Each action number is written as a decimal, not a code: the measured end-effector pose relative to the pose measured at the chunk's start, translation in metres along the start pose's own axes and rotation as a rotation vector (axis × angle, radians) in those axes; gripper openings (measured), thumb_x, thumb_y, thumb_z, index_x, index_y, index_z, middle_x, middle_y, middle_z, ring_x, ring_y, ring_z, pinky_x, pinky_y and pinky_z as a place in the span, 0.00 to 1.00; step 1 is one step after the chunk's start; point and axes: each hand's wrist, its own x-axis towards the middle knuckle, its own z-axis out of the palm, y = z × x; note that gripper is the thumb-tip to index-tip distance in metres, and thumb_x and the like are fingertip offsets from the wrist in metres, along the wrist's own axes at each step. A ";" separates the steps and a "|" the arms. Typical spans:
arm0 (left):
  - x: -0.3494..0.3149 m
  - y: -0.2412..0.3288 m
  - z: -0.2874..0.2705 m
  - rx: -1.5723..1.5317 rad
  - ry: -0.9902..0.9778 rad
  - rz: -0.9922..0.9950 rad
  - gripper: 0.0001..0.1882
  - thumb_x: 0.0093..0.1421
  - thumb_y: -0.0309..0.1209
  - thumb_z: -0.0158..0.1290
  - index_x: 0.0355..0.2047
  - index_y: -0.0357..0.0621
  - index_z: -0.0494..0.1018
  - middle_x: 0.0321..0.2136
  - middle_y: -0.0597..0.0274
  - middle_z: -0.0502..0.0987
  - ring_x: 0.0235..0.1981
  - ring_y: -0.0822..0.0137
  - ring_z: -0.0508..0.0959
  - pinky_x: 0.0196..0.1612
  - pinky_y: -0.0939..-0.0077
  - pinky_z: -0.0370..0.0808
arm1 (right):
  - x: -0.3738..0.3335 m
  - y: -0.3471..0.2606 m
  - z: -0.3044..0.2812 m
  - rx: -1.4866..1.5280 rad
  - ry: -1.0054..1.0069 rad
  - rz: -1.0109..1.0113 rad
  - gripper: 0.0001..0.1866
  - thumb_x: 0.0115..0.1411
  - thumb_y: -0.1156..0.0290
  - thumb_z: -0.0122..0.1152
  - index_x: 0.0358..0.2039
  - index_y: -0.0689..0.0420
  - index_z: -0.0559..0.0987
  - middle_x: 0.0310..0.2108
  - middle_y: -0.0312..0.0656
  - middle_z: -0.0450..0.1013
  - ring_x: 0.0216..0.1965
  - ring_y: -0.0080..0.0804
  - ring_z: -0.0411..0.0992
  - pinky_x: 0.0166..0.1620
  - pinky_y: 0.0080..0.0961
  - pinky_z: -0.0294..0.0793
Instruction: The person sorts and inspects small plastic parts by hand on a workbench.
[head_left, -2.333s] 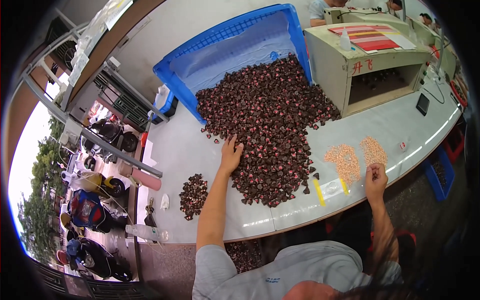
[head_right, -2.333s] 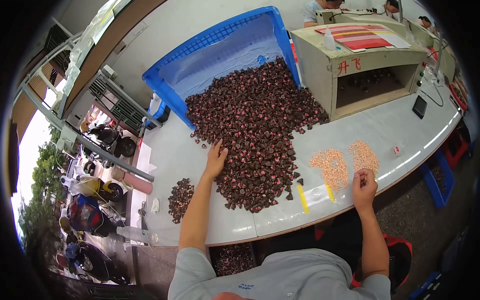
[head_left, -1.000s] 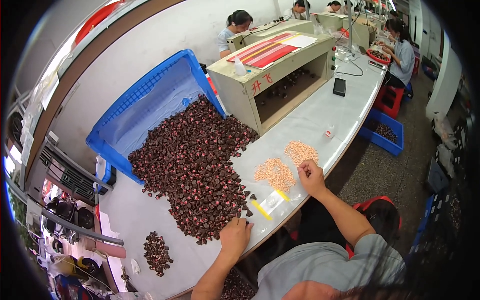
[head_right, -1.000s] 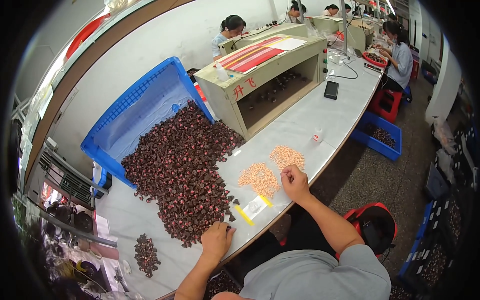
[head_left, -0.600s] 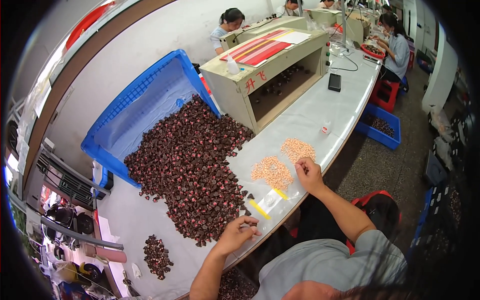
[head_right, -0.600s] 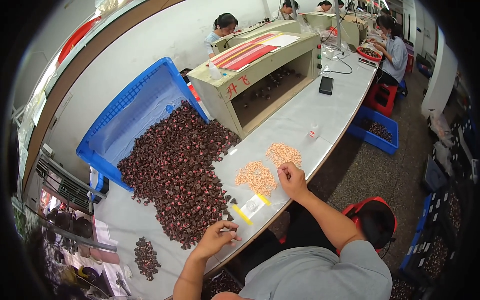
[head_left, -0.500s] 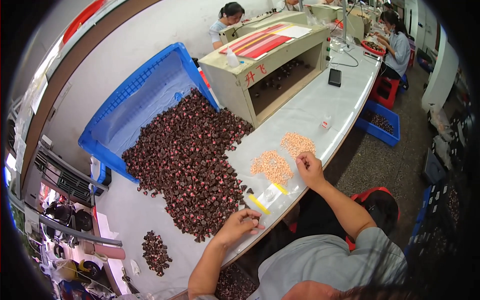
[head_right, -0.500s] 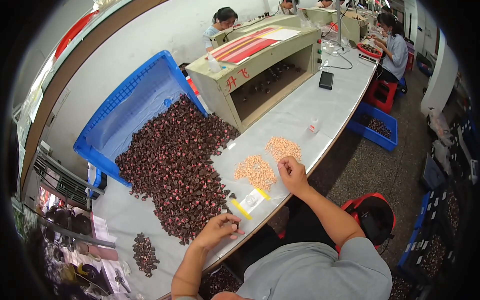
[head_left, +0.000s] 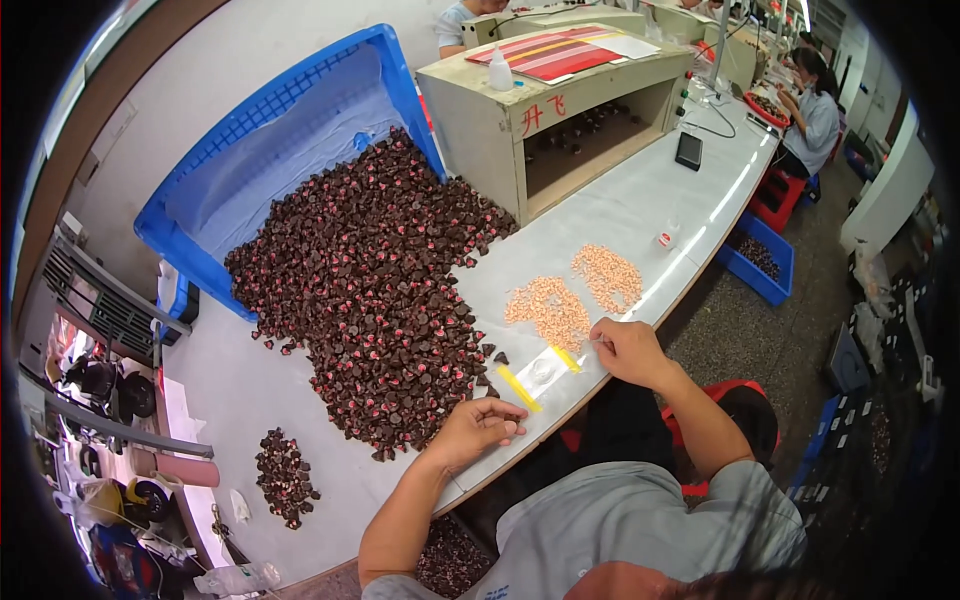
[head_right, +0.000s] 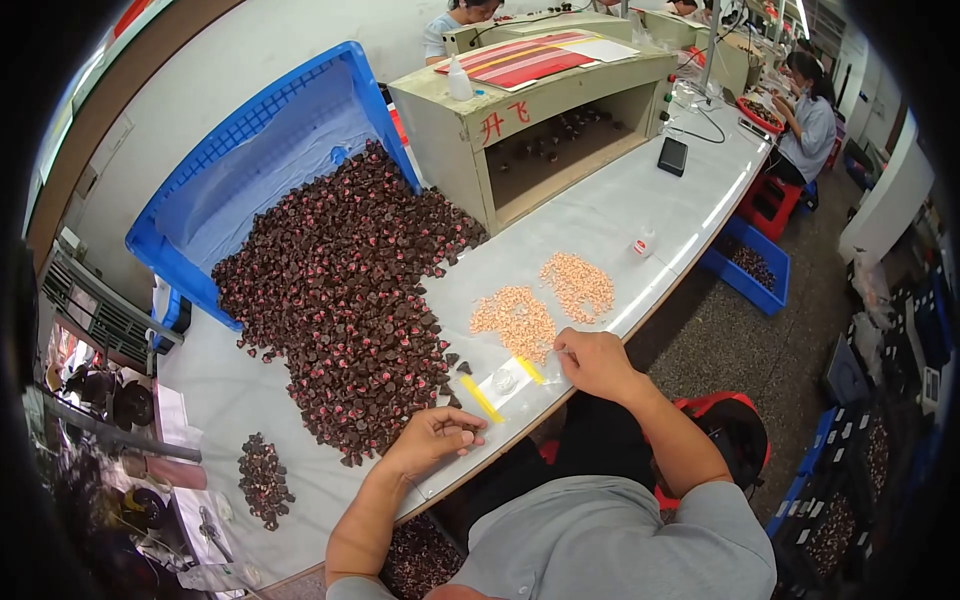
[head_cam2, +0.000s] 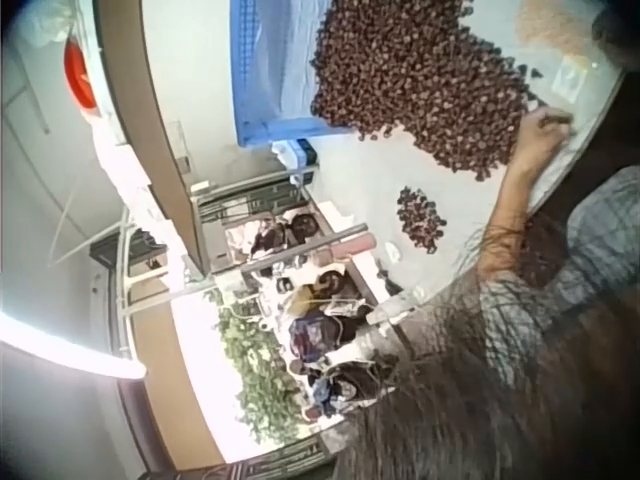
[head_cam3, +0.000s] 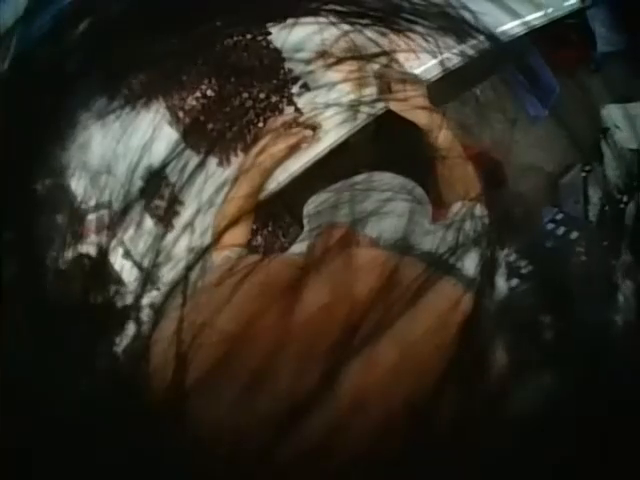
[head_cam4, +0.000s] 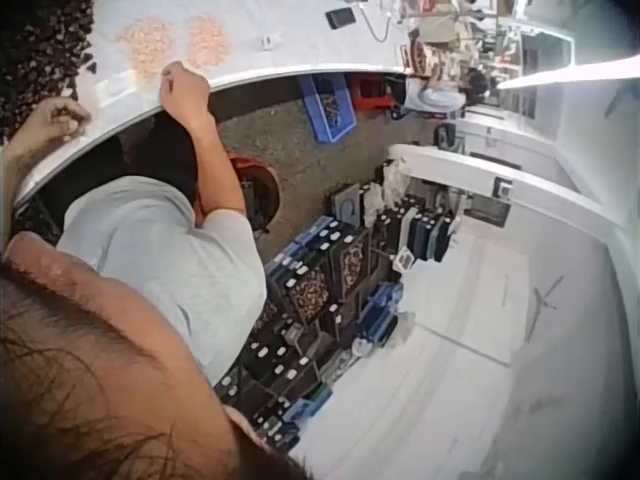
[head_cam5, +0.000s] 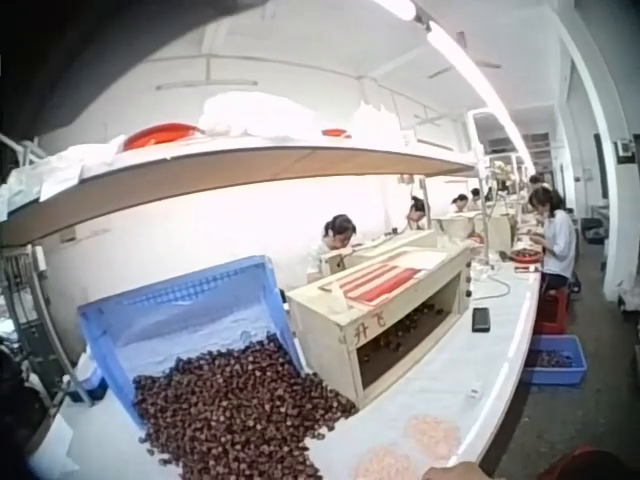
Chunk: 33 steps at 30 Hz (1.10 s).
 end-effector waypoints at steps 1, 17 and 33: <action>-0.001 -0.001 -0.001 0.033 -0.008 -0.010 0.14 0.59 0.20 0.55 0.46 0.32 0.73 0.44 0.55 0.78 0.43 0.69 0.80 0.40 0.82 0.76 | 0.001 -0.002 0.000 -0.043 0.001 -0.021 0.07 0.52 0.74 0.58 0.33 0.57 0.76 0.18 0.43 0.72 0.20 0.41 0.73 0.26 0.34 0.71; 0.002 -0.010 -0.004 -0.001 -0.014 0.003 0.15 0.58 0.21 0.56 0.46 0.30 0.74 0.43 0.52 0.79 0.42 0.66 0.80 0.42 0.79 0.76 | 0.014 0.000 -0.008 -0.191 -0.129 -0.171 0.03 0.55 0.72 0.54 0.31 0.54 0.75 0.25 0.42 0.75 0.28 0.45 0.75 0.30 0.40 0.72; 0.002 -0.012 0.005 -0.054 0.000 -0.034 0.14 0.59 0.23 0.56 0.45 0.32 0.74 0.45 0.52 0.78 0.42 0.66 0.80 0.42 0.81 0.77 | 0.002 -0.040 0.006 0.307 -0.184 -0.061 0.07 0.47 0.70 0.63 0.24 0.58 0.75 0.17 0.41 0.74 0.20 0.36 0.75 0.24 0.29 0.72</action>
